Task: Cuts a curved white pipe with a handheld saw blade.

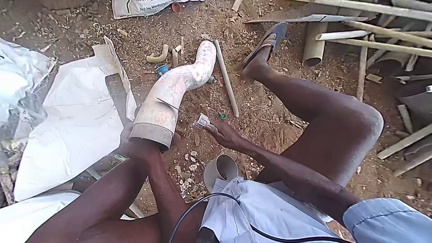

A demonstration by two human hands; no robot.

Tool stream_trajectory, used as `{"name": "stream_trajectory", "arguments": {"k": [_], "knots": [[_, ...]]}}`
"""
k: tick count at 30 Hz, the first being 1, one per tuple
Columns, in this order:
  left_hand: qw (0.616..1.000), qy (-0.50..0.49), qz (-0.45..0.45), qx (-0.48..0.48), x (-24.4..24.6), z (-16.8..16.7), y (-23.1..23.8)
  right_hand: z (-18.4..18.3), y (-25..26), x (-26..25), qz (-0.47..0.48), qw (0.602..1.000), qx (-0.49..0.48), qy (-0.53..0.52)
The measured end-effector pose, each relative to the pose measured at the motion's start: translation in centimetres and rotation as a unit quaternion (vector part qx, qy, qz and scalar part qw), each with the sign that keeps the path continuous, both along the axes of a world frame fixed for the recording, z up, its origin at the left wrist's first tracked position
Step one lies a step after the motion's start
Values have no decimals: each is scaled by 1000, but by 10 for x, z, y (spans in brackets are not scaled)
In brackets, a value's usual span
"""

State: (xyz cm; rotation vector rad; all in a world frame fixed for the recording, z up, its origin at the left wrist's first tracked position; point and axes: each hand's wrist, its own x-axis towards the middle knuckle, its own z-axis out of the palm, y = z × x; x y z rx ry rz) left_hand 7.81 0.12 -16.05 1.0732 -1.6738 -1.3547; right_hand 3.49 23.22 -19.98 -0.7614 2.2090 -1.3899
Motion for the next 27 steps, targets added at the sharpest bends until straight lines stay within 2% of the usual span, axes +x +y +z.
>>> {"name": "stream_trajectory", "arguments": {"k": [3, 5, 7, 9, 11, 13, 15, 17, 19, 22, 23, 25, 27], "knots": [[1000, 13, -12, 15, -10, 8, 1, 32, -3, -15, 3, 992, -98, 78], [998, 4, -26, 53, -5, 11, 0, 47, -10, -14, -8, 985, -125, 118], [996, -30, -34, 73, -1, 5, -5, 27, -10, -13, 23, 992, -67, 103], [998, -13, -24, 62, -1, -9, -7, -6, -1, -9, 64, 998, 11, 22], [1000, 6, 4, 29, -8, -8, -4, -4, 0, -16, 77, 996, 42, 22], [1000, -27, -14, -8, 1, 3, 4, 6, 3, 0, 49, 998, 12, 27], [1000, -14, -18, -13, -14, 11, 6, 26, -1, -18, 15, 995, -63, 76], [1000, -8, -20, -9, -6, 8, 3, 46, -8, -12, -11, 988, -116, 104], [1000, -1, -18, -13, -8, 5, 3, 43, -11, -13, -2, 988, -95, 125], [999, 25, -19, 14, -4, 1, 4, -12, -3, 3, 38, 999, 35, -15], [999, 35, -10, 33, -8, -1, 2, -18, -2, -1, 28, 998, 46, -21], [999, 17, 4, 39, -6, 1, 5, -12, 3, 0, 15, 999, 24, 23], [1000, -3, -8, 10, -11, 7, 7, 14, -1, -6, 13, 997, -35, 64]]}}
